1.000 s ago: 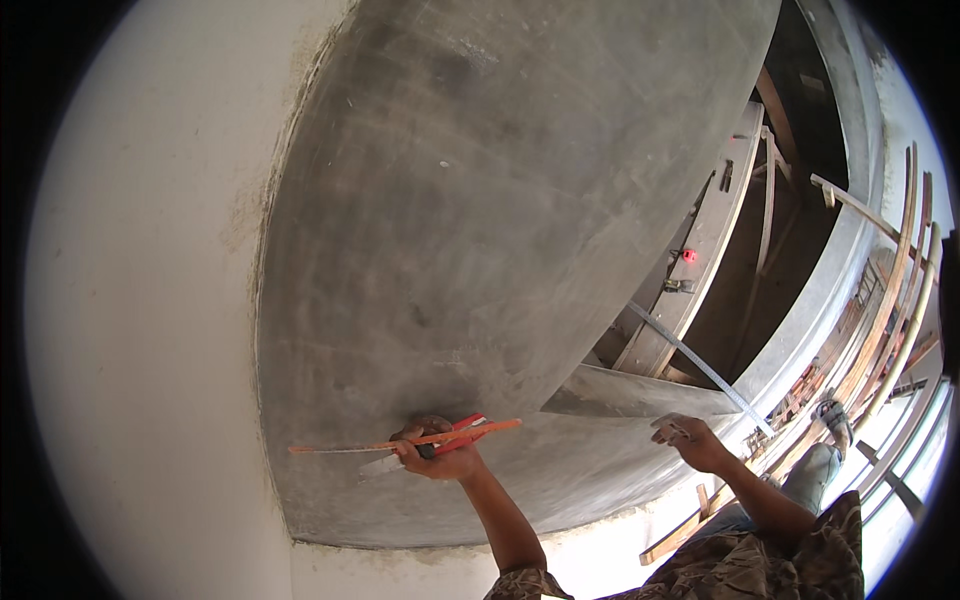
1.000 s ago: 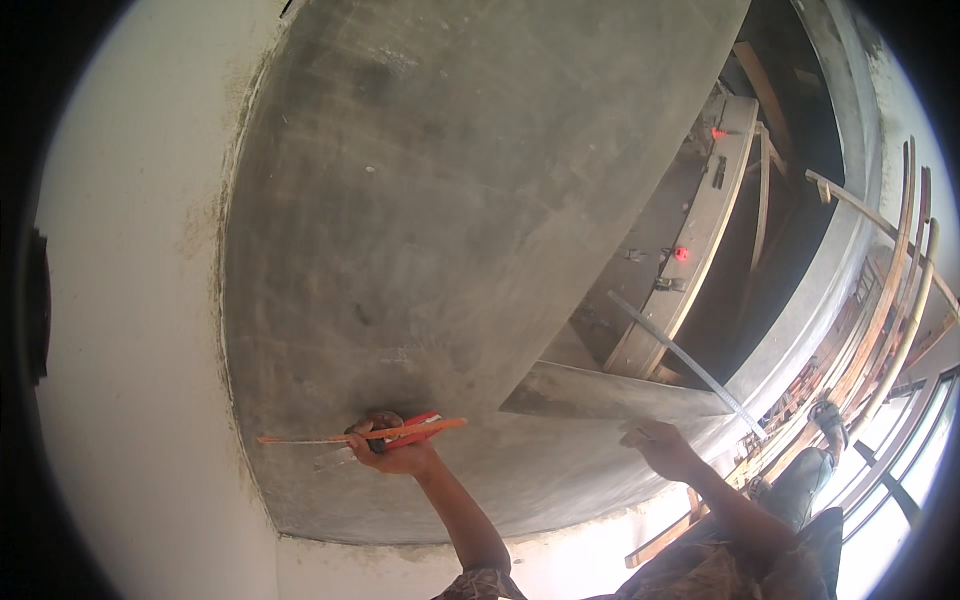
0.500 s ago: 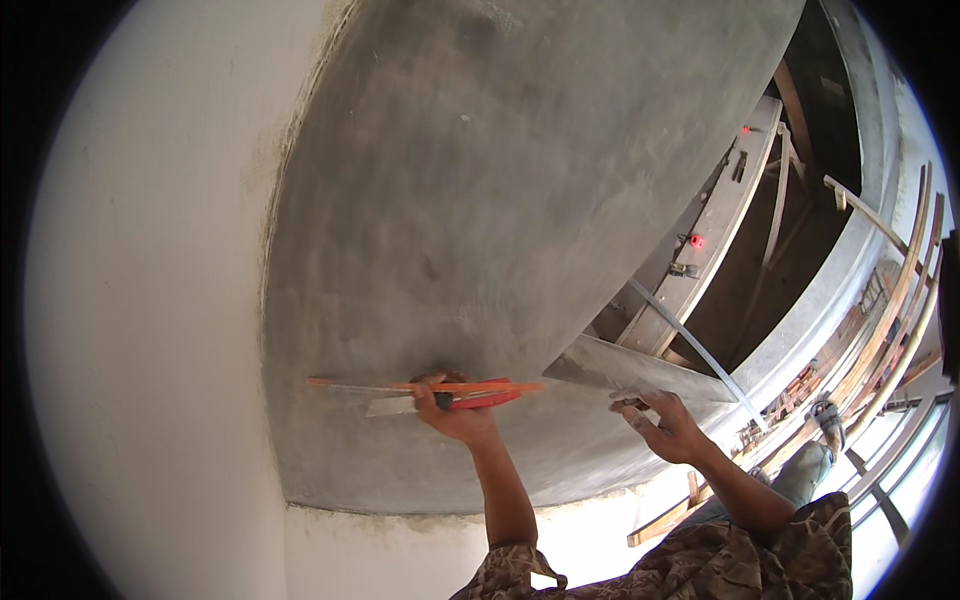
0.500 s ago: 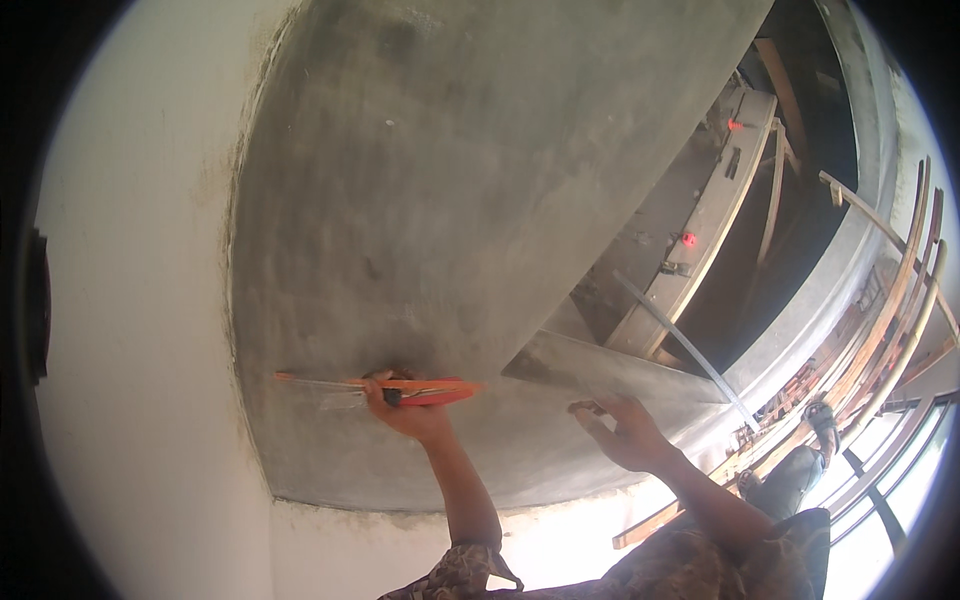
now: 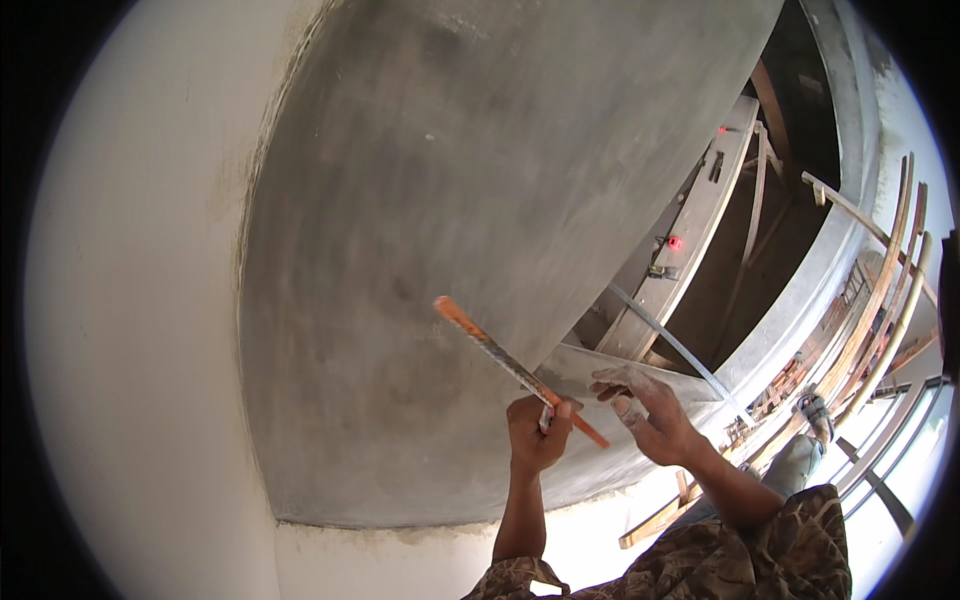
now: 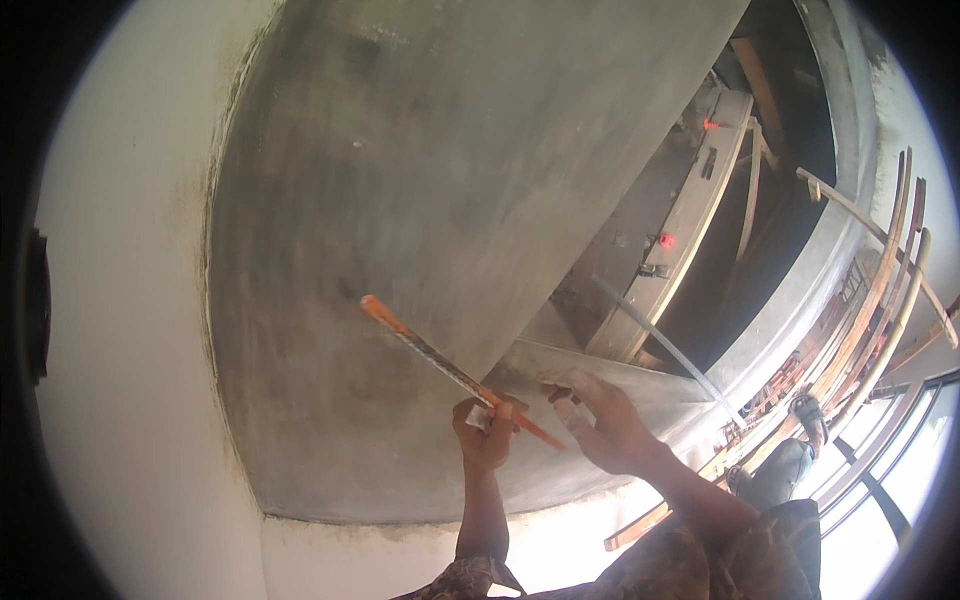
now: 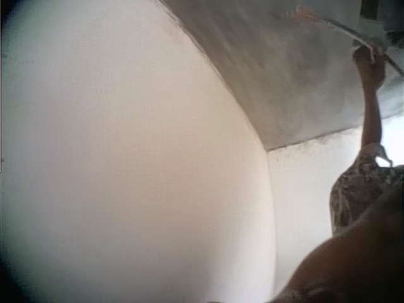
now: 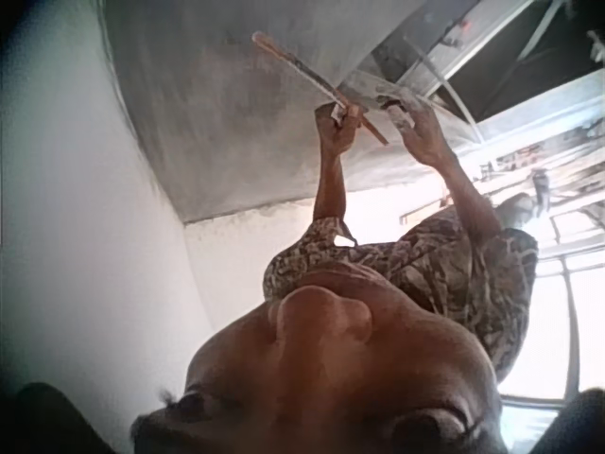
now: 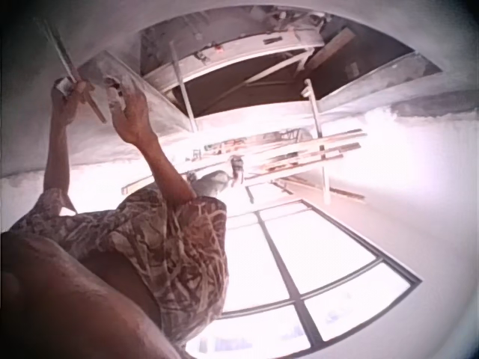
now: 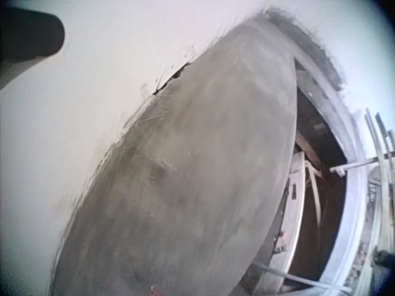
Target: The person uses a scoring tool to repeatedly score a line along the edge of a ceiling board. They hold a measuring tape in the other hand to guide the scoring path. The person is positioned on scaffolding during the task.
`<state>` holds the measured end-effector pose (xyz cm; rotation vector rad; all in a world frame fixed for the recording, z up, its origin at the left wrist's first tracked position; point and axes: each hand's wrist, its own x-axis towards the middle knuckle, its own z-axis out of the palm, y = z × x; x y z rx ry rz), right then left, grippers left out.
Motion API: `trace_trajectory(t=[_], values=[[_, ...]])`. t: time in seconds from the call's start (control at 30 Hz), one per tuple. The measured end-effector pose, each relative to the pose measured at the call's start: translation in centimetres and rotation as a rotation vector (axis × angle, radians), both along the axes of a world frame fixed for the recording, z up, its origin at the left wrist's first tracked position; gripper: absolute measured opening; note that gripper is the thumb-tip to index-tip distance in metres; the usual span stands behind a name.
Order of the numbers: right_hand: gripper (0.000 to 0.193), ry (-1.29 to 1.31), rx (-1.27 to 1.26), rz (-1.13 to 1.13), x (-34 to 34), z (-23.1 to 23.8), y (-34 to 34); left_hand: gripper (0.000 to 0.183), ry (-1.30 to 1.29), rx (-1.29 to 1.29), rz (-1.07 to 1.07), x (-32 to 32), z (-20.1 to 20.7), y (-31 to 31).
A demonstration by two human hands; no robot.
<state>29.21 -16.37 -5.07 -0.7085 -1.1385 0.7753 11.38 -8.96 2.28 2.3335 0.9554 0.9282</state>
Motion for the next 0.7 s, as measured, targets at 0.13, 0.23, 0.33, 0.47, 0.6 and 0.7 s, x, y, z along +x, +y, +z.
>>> trace_trajectory(t=[0.13,0.23,0.33,0.47,0.6,0.7], values=[[0.031,0.014,-0.028,-0.04,-0.6,-1.0,0.0,0.025,-0.077,-0.097,0.032,-0.6,-0.3,-0.6],[0.031,-0.138,0.022,-0.086,-1.4,-3.0,1.3,0.026,-0.329,-0.272,-0.075,0.8,0.7,-0.7],[0.03,-0.122,0.045,0.091,-2.3,-2.8,1.8,0.022,-0.381,-0.159,-0.277,1.5,0.5,1.0],[0.029,-0.132,0.066,0.324,-1.6,-0.7,1.7,0.038,-0.396,-0.194,-0.226,3.2,0.9,-0.2],[0.031,-0.079,0.075,0.498,-2.8,-2.1,1.7,0.034,-0.397,-0.305,-0.145,3.2,1.0,-1.9],[0.029,0.135,-0.045,0.585,-2.2,-2.3,0.2,0.026,-0.393,-0.497,-0.069,3.2,-0.1,-2.6]])
